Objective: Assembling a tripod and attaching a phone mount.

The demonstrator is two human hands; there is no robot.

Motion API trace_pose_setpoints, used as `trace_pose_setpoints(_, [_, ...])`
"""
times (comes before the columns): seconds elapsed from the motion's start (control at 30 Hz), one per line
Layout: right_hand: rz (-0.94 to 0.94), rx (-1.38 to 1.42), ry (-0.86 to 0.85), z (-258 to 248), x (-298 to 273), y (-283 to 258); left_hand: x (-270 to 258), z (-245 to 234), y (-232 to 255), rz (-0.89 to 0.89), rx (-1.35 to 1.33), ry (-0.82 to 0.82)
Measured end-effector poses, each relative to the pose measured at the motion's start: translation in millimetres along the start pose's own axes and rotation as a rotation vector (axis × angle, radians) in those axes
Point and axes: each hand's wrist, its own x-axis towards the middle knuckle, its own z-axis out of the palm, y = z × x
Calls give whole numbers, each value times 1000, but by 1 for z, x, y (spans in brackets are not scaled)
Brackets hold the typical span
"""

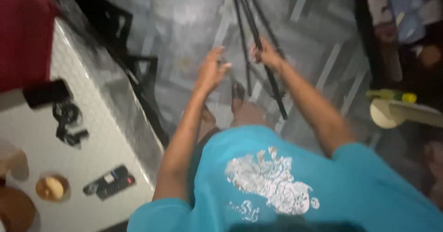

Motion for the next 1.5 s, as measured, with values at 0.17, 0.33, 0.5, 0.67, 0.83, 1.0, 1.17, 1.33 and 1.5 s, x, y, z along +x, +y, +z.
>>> trace_pose_setpoints(0.17, [-284,-66,-18,13,-2,32,83,-45,-42,-51,-113,318])
trace_pose_setpoints(0.33, [-379,-23,-206,29,11,109,85,-129,13,292,-596,434])
trace_pose_setpoints(0.5, [-322,-326,-182,41,-1,72,59,-101,11,278,-695,451])
trace_pose_setpoints(0.67, [-538,-424,-33,65,-51,-78,52,-16,-26,-26,-703,382])
trace_pose_setpoints(0.83, [-1065,-667,-290,106,-118,-202,63,89,-141,184,-1380,173])
trace_pose_setpoints(1.0, [-1168,-690,-255,144,-84,-156,55,128,-240,-91,-1184,229])
trace_pose_setpoints(1.17, [-946,-728,-276,167,-8,-82,-4,66,-207,-326,-824,455])
trace_pose_setpoints(1.33, [-946,-733,-295,197,23,-46,-96,35,-257,-198,-45,742])
trace_pose_setpoints(1.5, [-661,-609,-381,234,19,-59,-181,-45,-298,-582,-40,867])
